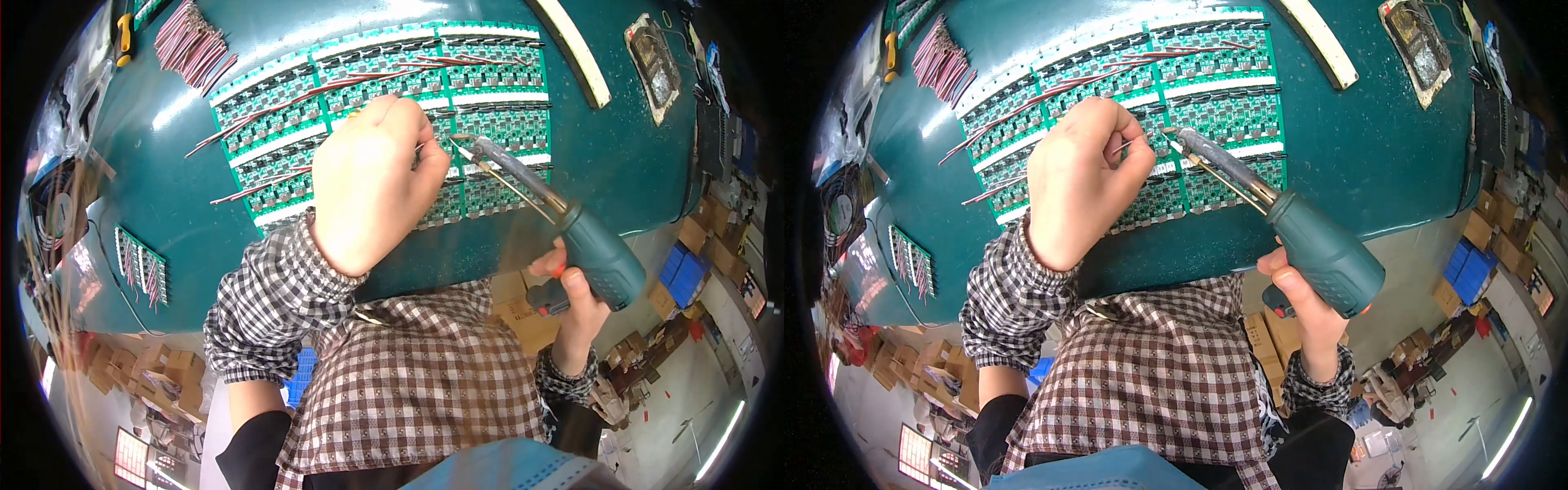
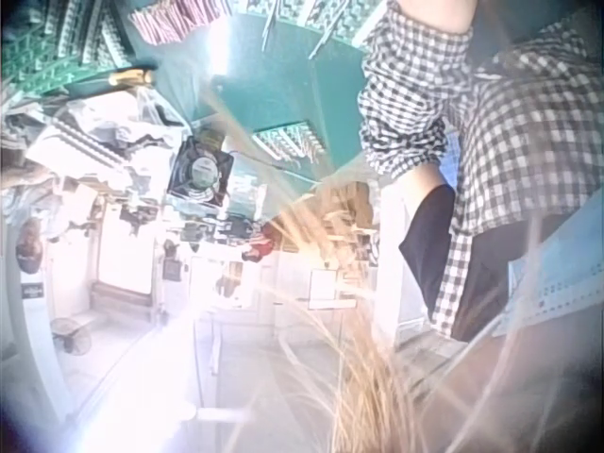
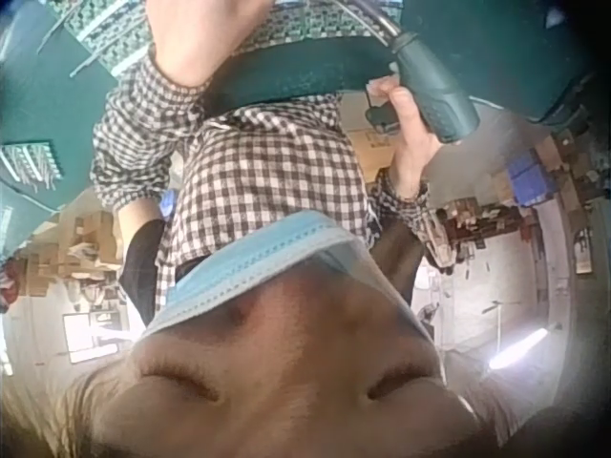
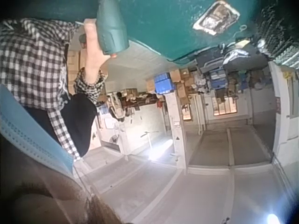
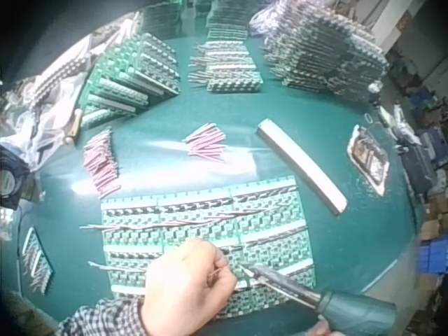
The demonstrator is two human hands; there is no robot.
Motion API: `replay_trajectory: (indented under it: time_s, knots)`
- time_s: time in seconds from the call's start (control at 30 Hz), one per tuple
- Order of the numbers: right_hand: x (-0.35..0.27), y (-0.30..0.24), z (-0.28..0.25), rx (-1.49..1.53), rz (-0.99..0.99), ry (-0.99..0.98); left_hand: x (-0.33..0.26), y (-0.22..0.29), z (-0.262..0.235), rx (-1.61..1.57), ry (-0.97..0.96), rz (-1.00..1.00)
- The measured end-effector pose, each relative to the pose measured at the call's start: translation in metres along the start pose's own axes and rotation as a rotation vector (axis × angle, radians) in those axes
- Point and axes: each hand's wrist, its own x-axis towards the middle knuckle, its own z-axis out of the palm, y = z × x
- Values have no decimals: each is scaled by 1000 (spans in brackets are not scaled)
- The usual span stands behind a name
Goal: The person solders wires onto circuit boards using a soldering gun, picking up and positioning wires and circuit boards by hand.
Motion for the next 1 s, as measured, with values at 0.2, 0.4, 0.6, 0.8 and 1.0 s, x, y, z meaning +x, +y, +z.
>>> replay_trajectory:
  time_s: [0.2, 0.4, 0.6, 0.8, 1.0]
  knots:
    - [-1, -1, 2, 60, 46, 24, -1, 1, -1, 21, -12, 0]
    - [-1, 4, -1, 36, -4, -12, -3, 0, -2, 48, -37, -5]
    - [0, 7, -2, -3, -43, -22, -3, 1, 1, 49, -3, 8]
    - [2, 8, -2, -47, -82, -43, -4, 0, 2, 38, 24, 7]
    - [1, 6, 1, -3, -63, -23, -4, 0, 2, 42, 28, 13]
